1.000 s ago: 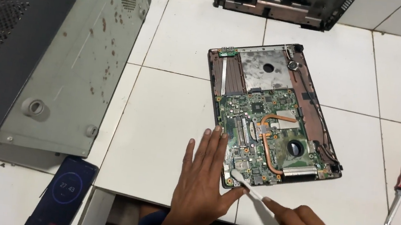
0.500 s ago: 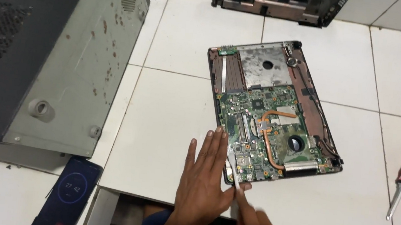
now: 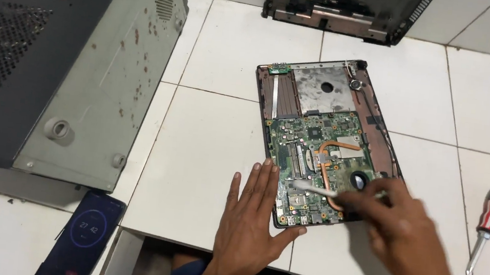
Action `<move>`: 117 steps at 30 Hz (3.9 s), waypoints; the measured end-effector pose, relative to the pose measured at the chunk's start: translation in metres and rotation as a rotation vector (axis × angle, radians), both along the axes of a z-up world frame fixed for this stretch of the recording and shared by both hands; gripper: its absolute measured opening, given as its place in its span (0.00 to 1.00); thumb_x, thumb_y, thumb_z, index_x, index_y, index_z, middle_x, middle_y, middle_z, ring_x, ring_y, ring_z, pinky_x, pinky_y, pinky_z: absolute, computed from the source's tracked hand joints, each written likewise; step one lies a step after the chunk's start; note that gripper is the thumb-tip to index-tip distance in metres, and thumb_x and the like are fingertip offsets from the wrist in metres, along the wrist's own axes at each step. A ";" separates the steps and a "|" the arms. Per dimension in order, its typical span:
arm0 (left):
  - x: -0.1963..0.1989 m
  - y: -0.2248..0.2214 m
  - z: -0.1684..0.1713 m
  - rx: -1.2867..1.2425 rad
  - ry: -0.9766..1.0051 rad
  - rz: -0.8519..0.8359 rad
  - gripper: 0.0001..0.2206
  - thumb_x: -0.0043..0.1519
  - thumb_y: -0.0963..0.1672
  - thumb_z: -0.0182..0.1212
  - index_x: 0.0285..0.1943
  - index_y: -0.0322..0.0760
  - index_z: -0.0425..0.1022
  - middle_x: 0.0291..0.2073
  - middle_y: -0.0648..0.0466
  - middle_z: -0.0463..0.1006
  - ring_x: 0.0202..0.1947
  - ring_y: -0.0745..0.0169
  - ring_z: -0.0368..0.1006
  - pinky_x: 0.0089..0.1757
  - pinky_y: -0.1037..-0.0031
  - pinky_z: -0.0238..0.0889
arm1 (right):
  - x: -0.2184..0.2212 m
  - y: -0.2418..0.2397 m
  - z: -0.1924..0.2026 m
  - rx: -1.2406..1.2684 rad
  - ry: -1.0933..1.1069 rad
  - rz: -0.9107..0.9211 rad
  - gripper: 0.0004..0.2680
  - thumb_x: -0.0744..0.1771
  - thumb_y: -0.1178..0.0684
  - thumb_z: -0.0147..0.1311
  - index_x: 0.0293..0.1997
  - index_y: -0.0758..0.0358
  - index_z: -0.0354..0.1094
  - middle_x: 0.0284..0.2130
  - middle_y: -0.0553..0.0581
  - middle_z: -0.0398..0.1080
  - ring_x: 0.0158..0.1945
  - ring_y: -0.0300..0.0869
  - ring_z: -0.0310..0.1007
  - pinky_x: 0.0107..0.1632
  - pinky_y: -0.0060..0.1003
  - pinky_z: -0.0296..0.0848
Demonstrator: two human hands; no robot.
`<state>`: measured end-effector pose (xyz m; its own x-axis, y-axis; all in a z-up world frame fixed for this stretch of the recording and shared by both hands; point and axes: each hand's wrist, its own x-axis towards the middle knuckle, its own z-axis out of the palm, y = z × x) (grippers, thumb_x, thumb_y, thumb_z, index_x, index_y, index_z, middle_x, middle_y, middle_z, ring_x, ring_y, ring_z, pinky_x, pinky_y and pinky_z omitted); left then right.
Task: Cleaning a laptop motherboard using a toothbrush to remove dust and debris from the components and connectors.
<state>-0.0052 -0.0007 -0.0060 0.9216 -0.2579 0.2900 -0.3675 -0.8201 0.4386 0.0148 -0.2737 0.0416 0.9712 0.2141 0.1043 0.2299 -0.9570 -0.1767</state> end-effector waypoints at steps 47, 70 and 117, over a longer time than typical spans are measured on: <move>0.000 0.004 -0.001 -0.049 -0.043 -0.026 0.47 0.61 0.58 0.66 0.82 0.30 0.47 0.81 0.45 0.50 0.81 0.49 0.46 0.73 0.52 0.31 | -0.104 0.101 -0.041 -0.351 -0.362 0.022 0.20 0.65 0.51 0.49 0.68 0.46 0.67 0.38 0.38 0.65 0.22 0.16 0.66 0.09 0.28 0.56; -0.006 0.006 -0.008 -0.176 -0.157 -0.078 0.32 0.66 0.56 0.64 0.79 0.51 0.61 0.79 0.39 0.53 0.79 0.36 0.50 0.72 0.43 0.37 | -0.066 0.047 0.004 0.126 -0.150 -0.159 0.20 0.66 0.55 0.55 0.65 0.35 0.70 0.43 0.46 0.73 0.36 0.47 0.78 0.33 0.50 0.79; -0.002 -0.036 0.007 0.111 -0.150 -0.104 0.36 0.67 0.60 0.58 0.77 0.37 0.62 0.79 0.46 0.57 0.74 0.37 0.57 0.63 0.46 0.52 | -0.115 0.072 -0.034 0.026 -0.348 -0.396 0.21 0.71 0.60 0.51 0.75 0.43 0.67 0.24 0.47 0.68 0.20 0.42 0.56 0.26 0.36 0.58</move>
